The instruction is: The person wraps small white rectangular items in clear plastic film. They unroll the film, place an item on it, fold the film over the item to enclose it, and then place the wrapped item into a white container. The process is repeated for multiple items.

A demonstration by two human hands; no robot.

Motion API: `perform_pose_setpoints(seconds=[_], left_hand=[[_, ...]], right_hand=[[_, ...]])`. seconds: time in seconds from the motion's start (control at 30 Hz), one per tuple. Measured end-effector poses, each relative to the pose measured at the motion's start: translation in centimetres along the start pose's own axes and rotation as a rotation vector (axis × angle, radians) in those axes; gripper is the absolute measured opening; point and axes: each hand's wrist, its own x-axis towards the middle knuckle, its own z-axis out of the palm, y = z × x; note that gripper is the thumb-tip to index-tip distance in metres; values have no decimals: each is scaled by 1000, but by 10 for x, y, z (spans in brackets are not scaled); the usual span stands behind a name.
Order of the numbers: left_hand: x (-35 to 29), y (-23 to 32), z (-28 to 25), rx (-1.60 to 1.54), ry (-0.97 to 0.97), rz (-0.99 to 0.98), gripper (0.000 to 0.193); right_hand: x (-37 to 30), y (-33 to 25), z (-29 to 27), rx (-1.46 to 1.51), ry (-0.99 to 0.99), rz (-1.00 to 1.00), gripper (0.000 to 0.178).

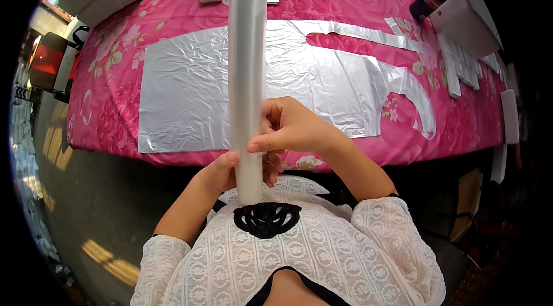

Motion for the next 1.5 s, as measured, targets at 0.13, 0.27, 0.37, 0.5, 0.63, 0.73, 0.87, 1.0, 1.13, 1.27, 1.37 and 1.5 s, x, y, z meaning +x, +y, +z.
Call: perform_pose_setpoints(seconds=[0.13,0.27,0.37,0.5,0.63,0.73,0.87,1.0,1.13,1.27,1.37,1.5], left_hand=[[11,-5,-15,230,479,201,50],[4,-4,-21,459,582,61,44],[-14,0,-26,538,623,-105,42],[-44,-2,-28,637,616,-289,35],[-54,-4,-25,683,666,-423,24],[-59,-8,-26,659,606,-411,23],[-65,-17,-31,619,606,-396,26],[-64,-20,-33,648,566,-391,26],[-65,-20,-40,666,506,-407,32],[-68,-22,-40,666,512,-401,32],[-69,-25,-44,675,517,-407,34],[-67,-23,-38,662,562,-387,31]], right_hand=[[-1,19,10,-370,232,29,38],[-6,36,11,-566,174,52,48],[-18,27,3,-659,183,65,46],[-1,32,23,-1072,329,-690,37],[37,76,32,-1185,4,-769,37],[43,88,10,-1340,-92,-729,42],[42,73,-36,-1432,-12,-724,43],[35,60,-103,-1459,328,-676,38],[28,68,-158,-954,904,-471,34],[23,41,-151,-487,636,-15,34],[21,31,-144,-231,425,220,27],[21,40,-155,-19,266,286,17]])
